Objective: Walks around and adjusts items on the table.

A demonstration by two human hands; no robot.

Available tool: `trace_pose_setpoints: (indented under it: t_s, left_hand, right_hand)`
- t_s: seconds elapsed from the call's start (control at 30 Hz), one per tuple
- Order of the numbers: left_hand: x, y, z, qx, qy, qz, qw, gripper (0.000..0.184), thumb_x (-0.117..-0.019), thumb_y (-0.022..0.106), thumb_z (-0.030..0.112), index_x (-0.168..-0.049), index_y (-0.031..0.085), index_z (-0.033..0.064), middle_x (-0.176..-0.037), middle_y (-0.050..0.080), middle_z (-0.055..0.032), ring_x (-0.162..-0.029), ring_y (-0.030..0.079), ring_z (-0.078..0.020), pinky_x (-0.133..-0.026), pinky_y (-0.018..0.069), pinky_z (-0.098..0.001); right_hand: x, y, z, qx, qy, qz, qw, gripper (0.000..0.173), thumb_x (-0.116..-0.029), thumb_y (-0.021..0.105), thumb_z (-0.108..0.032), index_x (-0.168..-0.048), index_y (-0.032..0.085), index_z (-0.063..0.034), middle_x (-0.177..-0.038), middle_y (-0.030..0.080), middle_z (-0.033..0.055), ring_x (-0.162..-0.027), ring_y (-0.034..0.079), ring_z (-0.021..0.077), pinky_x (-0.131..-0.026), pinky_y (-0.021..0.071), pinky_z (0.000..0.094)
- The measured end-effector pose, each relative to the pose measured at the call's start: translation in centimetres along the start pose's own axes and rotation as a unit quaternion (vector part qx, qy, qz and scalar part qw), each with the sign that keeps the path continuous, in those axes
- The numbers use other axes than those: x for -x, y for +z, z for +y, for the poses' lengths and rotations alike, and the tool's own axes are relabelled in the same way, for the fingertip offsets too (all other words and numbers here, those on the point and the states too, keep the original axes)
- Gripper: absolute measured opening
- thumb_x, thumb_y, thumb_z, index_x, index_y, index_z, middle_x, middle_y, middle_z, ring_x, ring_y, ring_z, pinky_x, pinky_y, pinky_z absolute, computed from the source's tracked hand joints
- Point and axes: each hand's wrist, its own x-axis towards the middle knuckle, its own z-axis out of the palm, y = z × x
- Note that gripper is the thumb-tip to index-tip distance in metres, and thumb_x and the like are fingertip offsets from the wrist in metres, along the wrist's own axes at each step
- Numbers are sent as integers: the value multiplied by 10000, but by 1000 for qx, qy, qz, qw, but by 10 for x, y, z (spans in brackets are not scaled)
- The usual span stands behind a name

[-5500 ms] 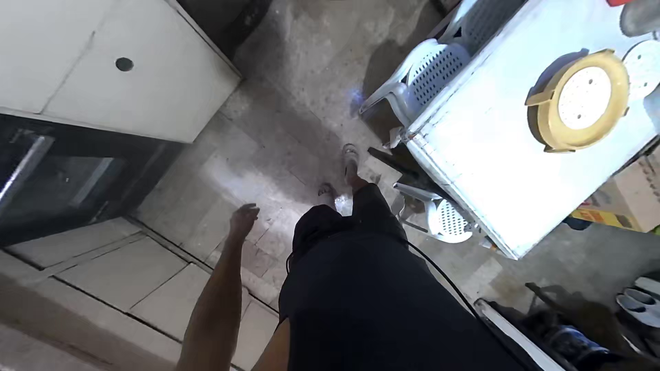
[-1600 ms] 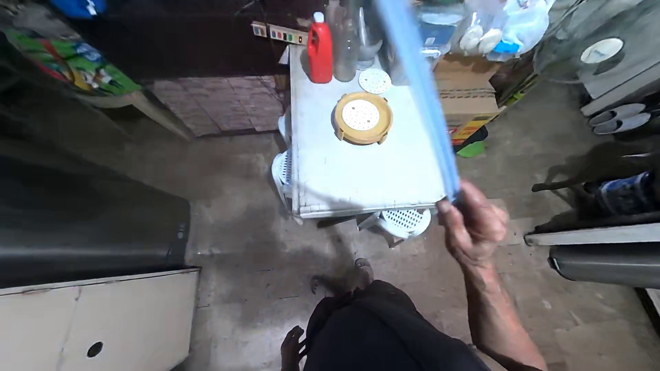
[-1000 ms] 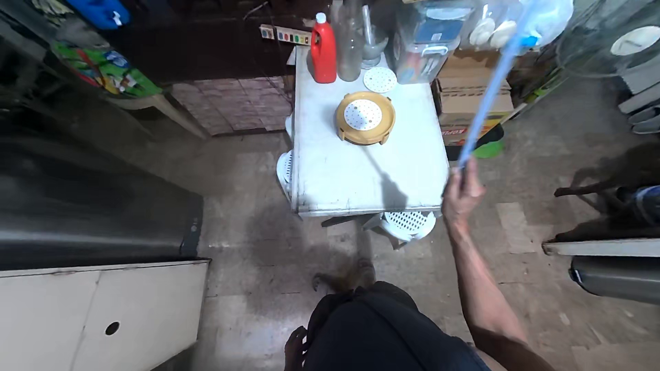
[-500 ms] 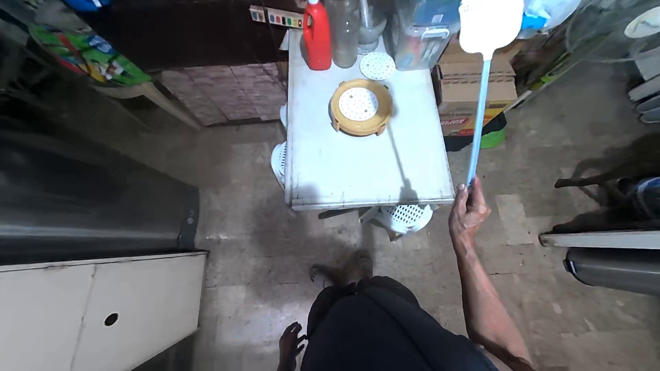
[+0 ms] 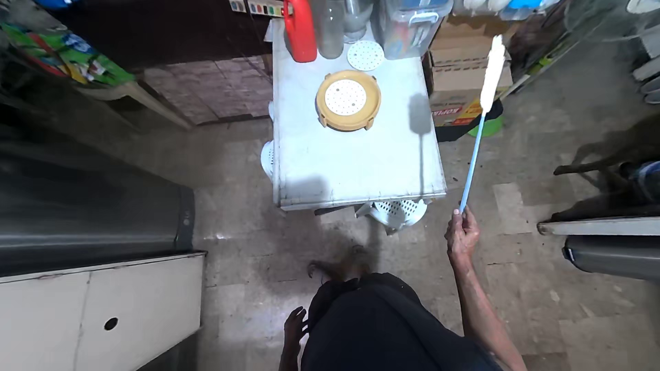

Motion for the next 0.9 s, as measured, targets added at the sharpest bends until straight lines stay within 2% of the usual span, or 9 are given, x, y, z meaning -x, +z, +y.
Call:
trace_pose_setpoints:
  t_s: [0.3, 0.4, 0.5, 0.6, 0.7, 0.77, 0.9]
  left_hand:
    - [7, 7, -2, -28, 1, 8, 1000, 347, -1047, 596, 178, -1354, 605, 16, -1270, 658, -231, -1040, 684, -337, -855, 564, -523]
    - [10, 10, 6, -40, 12, 10, 999, 359, -1045, 597, 177, -1365, 593, 14, -1259, 658, -235, -1028, 685, -335, -850, 569, -516]
    - [13, 11, 14, -47, 21, 14, 999, 371, -1043, 598, 192, -1373, 586, 23, -1241, 667, -221, -998, 694, -316, -828, 576, -498]
    - [17, 14, 23, -52, 23, 25, 998, 371, -1048, 592, 191, -1378, 581, 24, -1248, 662, -220, -998, 690, -312, -833, 571, -494]
    - [19, 16, 28, -66, 21, 29, 997, 379, -1045, 598, 206, -1383, 579, 35, -1251, 660, -213, -993, 686, -308, -821, 570, -497]
    - [20, 19, 34, -66, 28, 31, 997, 394, -1041, 609, 217, -1391, 578, 39, -1278, 658, -215, -1044, 694, -334, -859, 575, -527]
    - [24, 45, 80, -74, 114, 21, 991, 371, -1055, 577, 203, -1370, 583, 8, -1258, 677, -212, -1069, 696, -335, -877, 577, -524]
  right_hand:
    - [-6, -27, 22, 31, 65, -15, 997, 459, -1086, 508, -273, -1481, 511, -40, -785, 578, 46, -536, 458, 89, -505, 434, 285]
    - [-8, -32, 26, -10, 125, -65, 990, 433, -1103, 451, -273, -1478, 513, -67, -708, 522, 7, -493, 422, 90, -450, 389, 275]
    - [-8, -35, 29, -105, 183, -152, 966, 406, -1120, 345, -264, -1436, 513, -72, -640, 486, -35, -435, 389, 74, -395, 364, 248]
    - [-7, -34, 37, -165, 215, -208, 940, 429, -1124, 280, -266, -1398, 520, -39, -660, 564, -10, -416, 433, 73, -387, 402, 236]
    - [-8, -34, 47, -159, 233, -236, 930, 441, -1124, 279, -278, -1391, 526, -28, -724, 627, 26, -421, 462, 80, -389, 419, 236]
    - [-9, -37, 52, -147, 239, -247, 928, 436, -1123, 287, -269, -1393, 528, -27, -737, 635, 28, -422, 466, 85, -391, 423, 240]
    - [-10, -43, 58, -141, 243, -258, 924, 432, -1124, 302, -269, -1396, 532, -26, -751, 635, 23, -419, 460, 76, -382, 418, 229]
